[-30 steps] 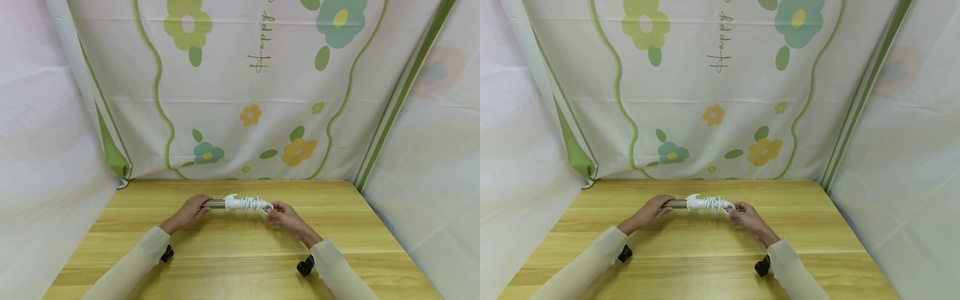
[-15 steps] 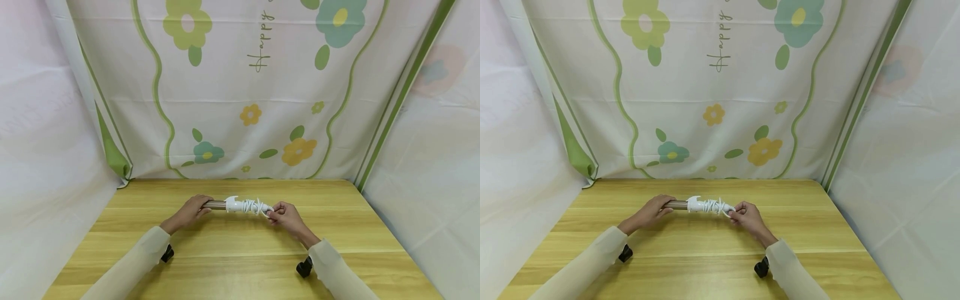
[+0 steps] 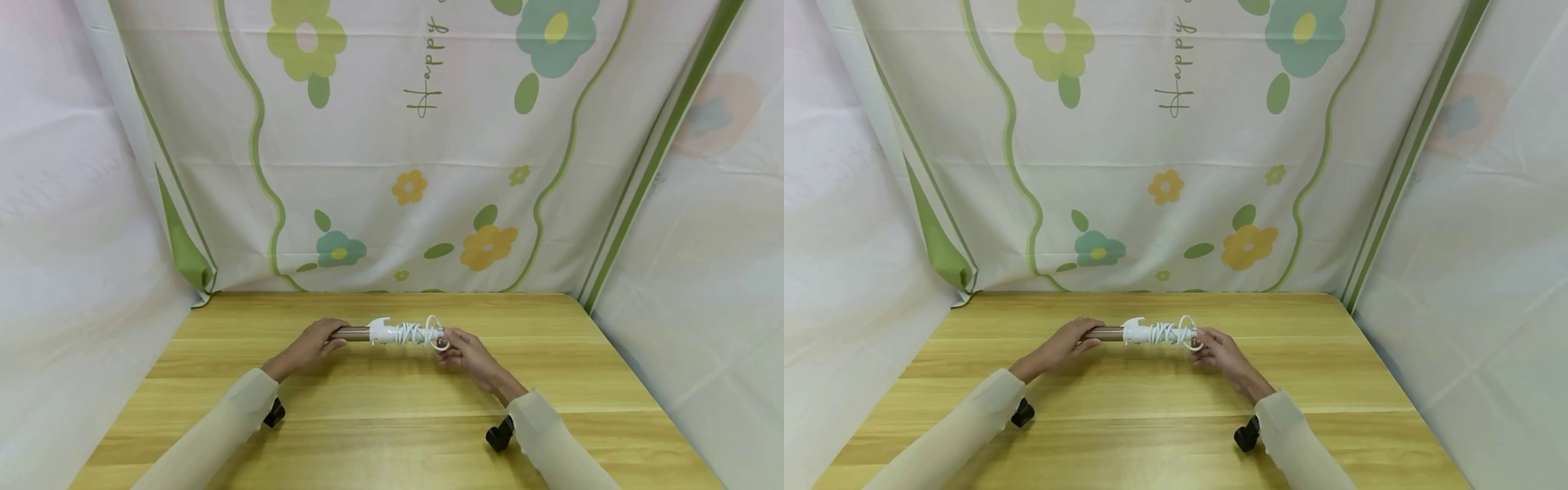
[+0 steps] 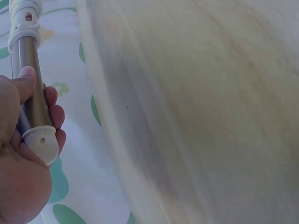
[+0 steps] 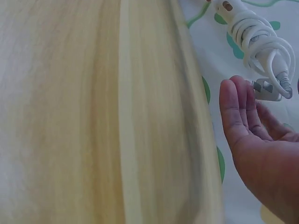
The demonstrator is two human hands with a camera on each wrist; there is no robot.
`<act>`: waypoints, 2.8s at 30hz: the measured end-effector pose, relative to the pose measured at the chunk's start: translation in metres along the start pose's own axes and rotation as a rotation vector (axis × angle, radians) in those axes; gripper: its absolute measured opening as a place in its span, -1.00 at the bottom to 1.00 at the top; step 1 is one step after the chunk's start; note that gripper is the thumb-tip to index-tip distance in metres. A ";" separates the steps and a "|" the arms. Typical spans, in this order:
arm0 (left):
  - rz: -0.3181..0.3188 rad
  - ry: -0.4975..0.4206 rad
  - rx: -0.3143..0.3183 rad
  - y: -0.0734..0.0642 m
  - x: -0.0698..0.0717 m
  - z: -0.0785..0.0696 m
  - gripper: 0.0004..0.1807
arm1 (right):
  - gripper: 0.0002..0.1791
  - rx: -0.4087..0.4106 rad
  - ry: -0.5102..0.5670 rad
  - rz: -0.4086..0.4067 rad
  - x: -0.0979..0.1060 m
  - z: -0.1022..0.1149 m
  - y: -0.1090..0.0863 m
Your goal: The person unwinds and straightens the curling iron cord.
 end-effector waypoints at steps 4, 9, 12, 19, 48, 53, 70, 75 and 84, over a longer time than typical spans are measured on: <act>0.006 -0.009 0.007 -0.001 0.001 -0.001 -0.64 | -0.42 -0.012 0.006 0.000 0.001 0.000 0.000; -0.006 -0.021 -0.017 -0.001 0.001 -0.001 -0.67 | -0.55 0.007 0.010 -0.008 0.004 -0.001 -0.001; -0.035 -0.012 -0.067 -0.001 0.000 0.000 -0.70 | -0.57 0.022 0.008 -0.011 0.006 -0.002 -0.001; 0.006 -0.037 -0.054 -0.001 -0.001 -0.001 -0.70 | -0.49 0.081 0.016 -0.015 0.007 0.000 0.001; 0.019 -0.048 0.057 -0.005 0.008 0.011 -0.69 | -0.61 0.190 -0.267 -0.008 0.025 0.033 -0.015; 0.004 -0.049 0.057 -0.004 0.009 0.011 -0.69 | -0.65 0.157 -0.303 0.068 0.023 0.031 -0.017; 0.034 -0.158 0.073 -0.006 0.016 0.008 -0.69 | -0.73 0.029 -0.464 0.172 0.022 0.012 -0.021; 0.052 -0.177 0.067 -0.008 0.016 0.006 -0.73 | -0.74 0.020 -0.492 0.133 0.024 0.009 -0.022; 0.101 -0.193 0.070 -0.008 0.017 0.006 -0.67 | -0.74 0.073 -0.491 -0.038 0.026 0.011 -0.019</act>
Point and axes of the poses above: each hand's wrist, its own y-axis towards the middle knuckle, its own x-axis out of the back of the hand, z = x × y, the point moved 2 cm from there along y, towards the middle knuckle, and after that the axes turned 3 degrees about x, right-handed, at the moved point
